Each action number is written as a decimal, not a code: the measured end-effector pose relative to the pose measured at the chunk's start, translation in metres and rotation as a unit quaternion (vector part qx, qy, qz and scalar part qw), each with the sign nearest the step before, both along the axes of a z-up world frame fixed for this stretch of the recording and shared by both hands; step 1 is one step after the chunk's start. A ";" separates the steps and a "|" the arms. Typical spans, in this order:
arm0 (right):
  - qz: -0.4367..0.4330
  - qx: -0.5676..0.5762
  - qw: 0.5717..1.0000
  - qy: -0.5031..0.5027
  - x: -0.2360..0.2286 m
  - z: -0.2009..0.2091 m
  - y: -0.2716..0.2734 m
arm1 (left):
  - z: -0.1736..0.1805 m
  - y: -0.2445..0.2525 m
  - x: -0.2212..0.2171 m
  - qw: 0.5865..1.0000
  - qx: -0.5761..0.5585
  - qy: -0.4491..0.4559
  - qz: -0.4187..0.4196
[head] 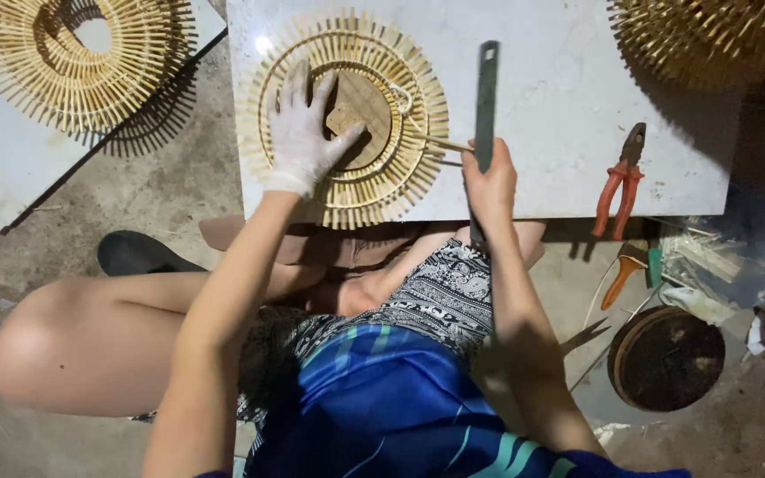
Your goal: Assembling and refining circular bamboo craft structures using a file and pliers.
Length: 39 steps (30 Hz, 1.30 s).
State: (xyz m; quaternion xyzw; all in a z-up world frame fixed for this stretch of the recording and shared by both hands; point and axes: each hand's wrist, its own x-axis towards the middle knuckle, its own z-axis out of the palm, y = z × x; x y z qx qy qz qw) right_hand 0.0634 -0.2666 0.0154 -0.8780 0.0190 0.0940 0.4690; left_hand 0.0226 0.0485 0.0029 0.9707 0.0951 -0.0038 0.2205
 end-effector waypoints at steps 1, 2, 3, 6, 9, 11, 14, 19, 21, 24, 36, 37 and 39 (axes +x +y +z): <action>-0.002 0.000 1.000 0.002 -0.003 -0.002 0.005 | -0.001 -0.007 -0.005 1.000 0.000 0.002 -0.002; 0.026 -0.044 0.996 -0.068 -0.007 -0.004 0.009 | -0.003 -0.014 -0.010 0.999 0.002 -0.019 0.042; 0.053 -0.087 0.985 -0.138 -0.009 -0.006 0.013 | -0.004 -0.022 -0.014 0.995 0.004 -0.042 0.085; 0.041 -0.103 0.985 -0.133 -0.012 0.000 0.024 | -0.006 -0.027 -0.018 0.993 0.046 -0.051 0.091; 0.053 -0.081 0.984 -0.147 -0.010 0.004 0.027 | -0.001 -0.030 -0.017 0.993 0.043 -0.047 0.098; 0.053 -0.082 0.985 -0.143 -0.009 0.004 0.027 | 0.002 -0.031 -0.016 0.994 0.044 -0.033 0.098; 0.052 -0.088 0.985 -0.137 -0.010 0.003 0.029 | 0.005 -0.030 -0.015 0.994 0.042 -0.015 0.098; 0.047 -0.085 0.986 -0.137 -0.010 -0.004 0.027 | -0.006 -0.029 -0.015 0.994 0.059 -0.031 0.092; 0.051 -0.082 0.985 -0.142 -0.008 -0.009 0.024 | -0.003 -0.029 -0.014 0.994 0.053 -0.017 0.094; 0.070 -0.071 0.981 -0.167 0.001 -0.021 0.004 | 0.000 -0.027 -0.018 0.995 0.005 -0.058 0.086; 0.021 -0.319 0.910 -0.263 0.042 -0.039 -0.135 | -0.012 -0.064 -0.061 0.984 0.008 -0.170 -0.057; 0.022 -0.314 0.910 -0.270 0.040 -0.034 -0.131 | -0.006 -0.063 -0.060 0.983 0.013 -0.176 -0.053; 0.008 -0.337 0.920 -0.198 0.037 -0.024 -0.123 | 0.006 -0.062 -0.057 0.976 -0.044 -0.208 -0.050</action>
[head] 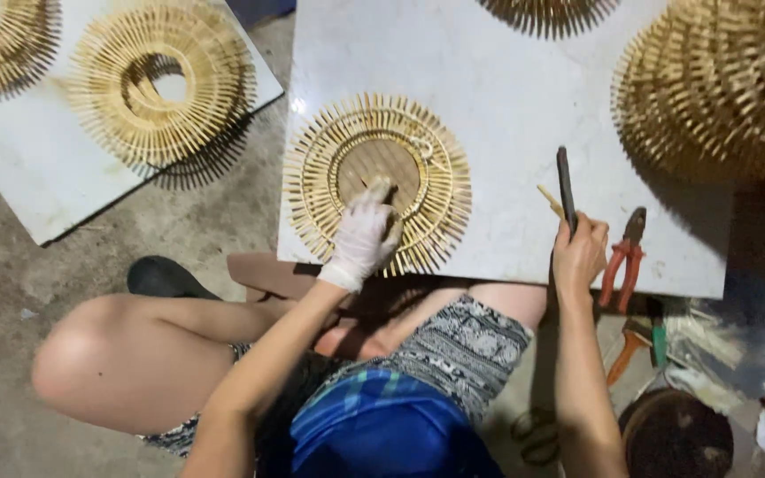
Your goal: Assembling and refining circular bamboo craft structures using a file and pliers.
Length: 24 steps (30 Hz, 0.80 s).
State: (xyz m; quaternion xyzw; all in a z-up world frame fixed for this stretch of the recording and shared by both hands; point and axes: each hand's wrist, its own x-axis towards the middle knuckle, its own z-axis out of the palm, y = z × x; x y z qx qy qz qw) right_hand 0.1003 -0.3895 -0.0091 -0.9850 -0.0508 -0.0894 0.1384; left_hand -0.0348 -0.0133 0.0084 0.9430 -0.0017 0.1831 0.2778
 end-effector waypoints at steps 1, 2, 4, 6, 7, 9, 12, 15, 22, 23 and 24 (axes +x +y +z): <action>0.004 0.004 1.000 -0.006 0.001 -0.002 -0.002 | 0.021 0.003 0.007 1.000 0.004 -0.006 0.004; 0.015 -0.006 1.000 -0.016 0.000 -0.004 -0.004 | 0.041 0.004 0.013 0.988 -0.049 0.147 0.022; 0.031 -0.012 0.999 -0.033 0.002 -0.006 -0.005 | 0.080 0.009 0.020 0.951 -0.099 0.290 0.043; 0.025 -0.034 0.999 -0.001 0.006 -0.005 -0.002 | 0.118 0.015 0.023 0.956 -0.197 0.202 0.081; 0.029 -0.031 0.999 -0.005 0.009 0.000 0.008 | 0.127 0.021 0.026 0.957 -0.195 0.198 0.085; 0.049 -0.019 0.997 -0.047 0.012 0.010 0.028 | 0.144 0.031 0.028 0.828 -0.548 0.112 -0.028; 0.100 0.240 0.964 0.049 0.020 0.043 0.087 | 0.231 0.043 0.029 0.682 -0.720 0.127 -0.032; 0.089 0.554 0.793 0.235 0.029 0.074 0.132 | 0.245 0.048 0.034 0.563 -0.819 0.099 -0.053; 0.074 0.753 0.608 0.241 0.026 0.053 0.157 | 0.075 0.125 0.030 0.561 -0.823 0.071 0.045; 0.047 0.727 0.641 0.242 0.026 0.049 0.165 | 0.054 0.126 0.025 0.594 -0.798 0.076 0.064; 0.022 0.696 0.675 0.244 0.027 0.046 0.171 | 0.033 0.125 0.019 0.624 -0.773 0.080 0.082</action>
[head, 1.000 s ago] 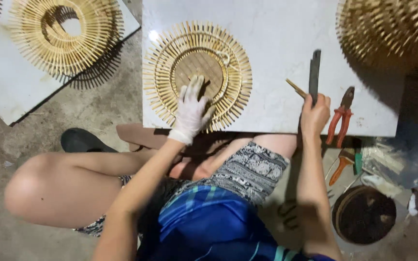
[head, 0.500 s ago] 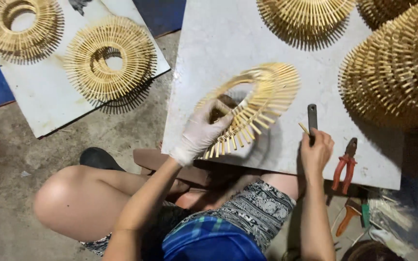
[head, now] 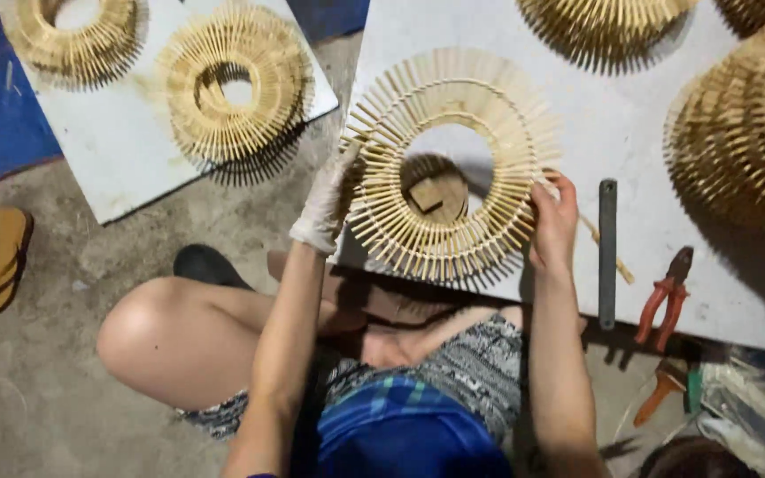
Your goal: Assembling and refining circular bamboo craft structures using a file and pliers.
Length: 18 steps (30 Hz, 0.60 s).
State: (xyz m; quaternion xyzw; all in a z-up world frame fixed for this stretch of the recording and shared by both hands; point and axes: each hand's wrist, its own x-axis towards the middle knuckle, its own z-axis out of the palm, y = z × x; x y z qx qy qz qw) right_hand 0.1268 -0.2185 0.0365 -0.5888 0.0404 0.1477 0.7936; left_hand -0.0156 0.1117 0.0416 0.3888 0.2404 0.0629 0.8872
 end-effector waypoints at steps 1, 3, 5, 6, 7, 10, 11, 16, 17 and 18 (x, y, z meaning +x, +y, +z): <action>0.000 -0.005 1.000 0.007 -0.005 -0.009 0.001 | -0.004 -0.006 -0.009 1.000 -0.005 0.007 0.000; 0.010 -0.092 0.995 0.026 0.000 -0.025 0.012 | -0.007 -0.009 -0.014 0.997 -0.004 0.052 0.061; 0.023 -0.107 0.994 0.014 -0.004 -0.048 0.014 | -0.050 -0.011 -0.024 0.993 -0.035 0.061 0.090; 0.035 -0.119 0.992 -0.002 -0.005 -0.059 0.015 | -0.071 -0.012 -0.028 0.988 -0.064 0.068 0.119; 0.036 -0.121 0.992 0.001 -0.006 -0.062 0.016 | -0.081 -0.014 -0.030 0.988 -0.066 0.070 0.120; 0.038 -0.153 0.988 0.000 -0.005 -0.065 0.020 | -0.104 -0.014 -0.032 0.987 -0.072 0.062 0.128; 0.035 -0.132 0.991 0.008 -0.004 -0.066 0.020 | -0.109 -0.013 -0.031 0.988 -0.056 0.066 0.131; 0.037 -0.101 0.994 0.037 0.001 -0.070 0.015 | -0.087 -0.020 -0.028 0.988 -0.047 0.062 0.134; 0.042 -0.102 0.993 0.042 0.002 -0.070 0.015 | -0.085 -0.022 -0.026 0.988 -0.035 0.060 0.141; 0.047 -0.103 0.992 0.048 0.003 -0.071 0.015 | -0.083 -0.023 -0.025 0.987 -0.024 0.059 0.148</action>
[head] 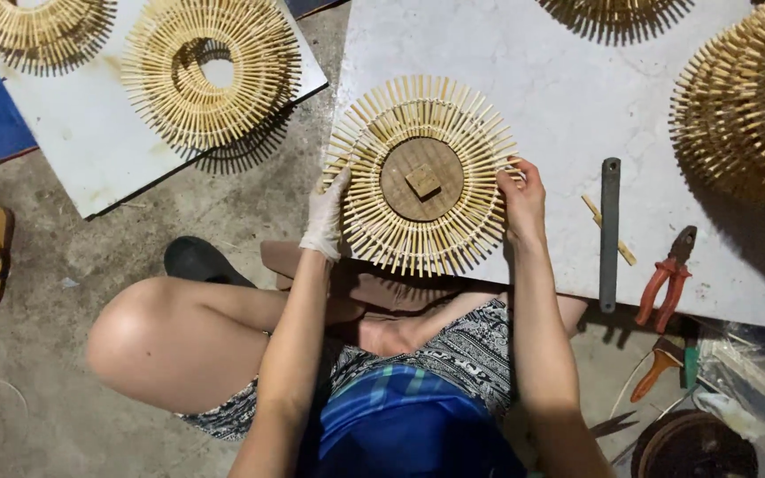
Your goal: Assembling and refining circular bamboo craft structures using a file and pliers.
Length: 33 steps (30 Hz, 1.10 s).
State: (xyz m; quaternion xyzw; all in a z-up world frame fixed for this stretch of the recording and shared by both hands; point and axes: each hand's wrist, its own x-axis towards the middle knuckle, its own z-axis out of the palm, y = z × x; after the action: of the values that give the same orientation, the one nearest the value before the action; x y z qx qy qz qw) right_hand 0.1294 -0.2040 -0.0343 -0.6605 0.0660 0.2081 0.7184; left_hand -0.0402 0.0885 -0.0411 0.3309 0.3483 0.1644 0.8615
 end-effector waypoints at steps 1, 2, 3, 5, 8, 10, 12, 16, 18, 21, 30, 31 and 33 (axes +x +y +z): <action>-0.004 -0.001 1.000 0.001 0.001 -0.004 0.001 | -0.002 0.001 0.000 1.000 -0.001 0.001 -0.004; -0.006 -0.018 1.000 -0.004 0.000 -0.008 0.001 | -0.004 0.000 -0.001 1.000 0.007 0.006 0.003; -0.007 -0.034 0.999 -0.009 -0.001 -0.012 0.000 | -0.006 0.000 -0.004 1.000 0.016 0.012 0.010; -0.012 -0.019 1.000 -0.010 0.003 -0.016 0.000 | -0.020 0.003 -0.002 1.000 0.007 0.018 0.006; -0.008 -0.008 1.000 -0.024 0.004 -0.021 -0.001 | -0.024 0.006 -0.001 1.000 0.018 0.020 0.000; 0.001 -0.014 0.999 -0.036 0.002 -0.013 -0.004 | -0.004 0.006 -0.001 0.999 0.036 0.014 -0.002; 0.023 -0.076 0.996 -0.046 0.003 0.003 -0.008 | 0.035 0.004 0.003 0.932 0.359 0.051 0.021; 0.094 -0.322 0.900 -0.278 0.007 0.050 -0.004 | 0.084 -0.001 0.030 0.730 0.648 0.191 -0.108; 0.359 -0.510 0.705 -0.336 0.012 0.082 0.013 | 0.097 -0.014 0.056 0.536 0.737 0.158 -0.379; 0.492 -0.522 0.630 -0.297 0.018 0.108 0.040 | 0.124 -0.019 0.073 0.352 0.686 0.223 -0.597; 0.557 -0.508 0.556 -0.350 0.022 0.077 0.039 | 0.063 0.003 0.054 0.411 0.717 0.106 -0.552; 0.555 -0.509 0.558 -0.349 0.023 0.076 0.041 | 0.061 0.006 0.056 0.409 0.718 0.105 -0.553; 0.561 -0.519 0.559 -0.321 0.019 0.076 0.042 | 0.059 0.007 0.052 0.417 0.716 0.097 -0.551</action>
State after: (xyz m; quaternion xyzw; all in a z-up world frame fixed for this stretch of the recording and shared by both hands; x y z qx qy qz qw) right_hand 0.1486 -0.1621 0.0420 -0.8463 -0.4563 0.2726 -0.0369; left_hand 0.0122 0.0951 0.0174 0.9630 -0.0711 -0.1889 0.1788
